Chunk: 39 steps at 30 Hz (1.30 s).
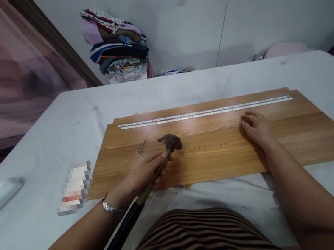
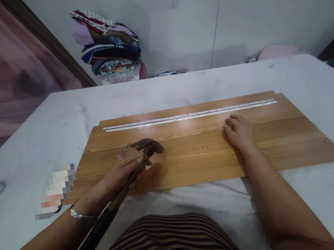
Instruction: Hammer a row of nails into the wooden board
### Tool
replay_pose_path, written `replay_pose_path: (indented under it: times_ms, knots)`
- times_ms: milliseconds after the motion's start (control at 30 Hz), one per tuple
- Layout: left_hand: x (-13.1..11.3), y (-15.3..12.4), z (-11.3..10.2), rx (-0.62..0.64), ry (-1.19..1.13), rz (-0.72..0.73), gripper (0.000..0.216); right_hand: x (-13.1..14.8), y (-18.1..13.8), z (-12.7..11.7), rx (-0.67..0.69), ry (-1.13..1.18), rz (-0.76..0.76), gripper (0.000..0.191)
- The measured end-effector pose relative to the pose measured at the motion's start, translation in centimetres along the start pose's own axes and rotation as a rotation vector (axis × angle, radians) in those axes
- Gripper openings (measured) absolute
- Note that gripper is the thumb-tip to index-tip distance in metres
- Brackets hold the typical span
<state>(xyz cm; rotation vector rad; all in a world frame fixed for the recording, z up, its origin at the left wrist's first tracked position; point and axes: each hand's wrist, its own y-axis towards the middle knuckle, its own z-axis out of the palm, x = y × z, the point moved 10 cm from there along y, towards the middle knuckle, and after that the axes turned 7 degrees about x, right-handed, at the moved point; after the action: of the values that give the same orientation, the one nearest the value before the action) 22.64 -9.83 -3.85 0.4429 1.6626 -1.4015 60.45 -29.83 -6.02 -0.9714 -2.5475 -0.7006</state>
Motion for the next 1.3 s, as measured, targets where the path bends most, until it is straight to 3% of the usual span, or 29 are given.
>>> replay_pose_path:
  times_ms: [367, 600, 833, 1300]
  knots:
    - [0.59, 0.06, 0.23, 0.001, -0.03, -0.034, 0.053, 0.31, -0.02, -0.16, -0.008, -0.009, -0.024, 0.031]
    - [-0.28, -0.18, -0.12, -0.012, -0.002, 0.015, 0.057, 0.33, -0.14, -0.2, -0.001, -0.017, 0.005, 0.028]
    - [0.63, -0.14, -0.2, -0.04, -0.001, -0.076, 0.057, 0.51, -0.04, -0.05, 0.037, -0.006, 0.014, 0.03]
    - [0.67, 0.1, -0.6, -0.035, -0.005, -0.043, 0.058, 0.53, -0.08, -0.09, 0.024, 0.007, 0.026, 0.028]
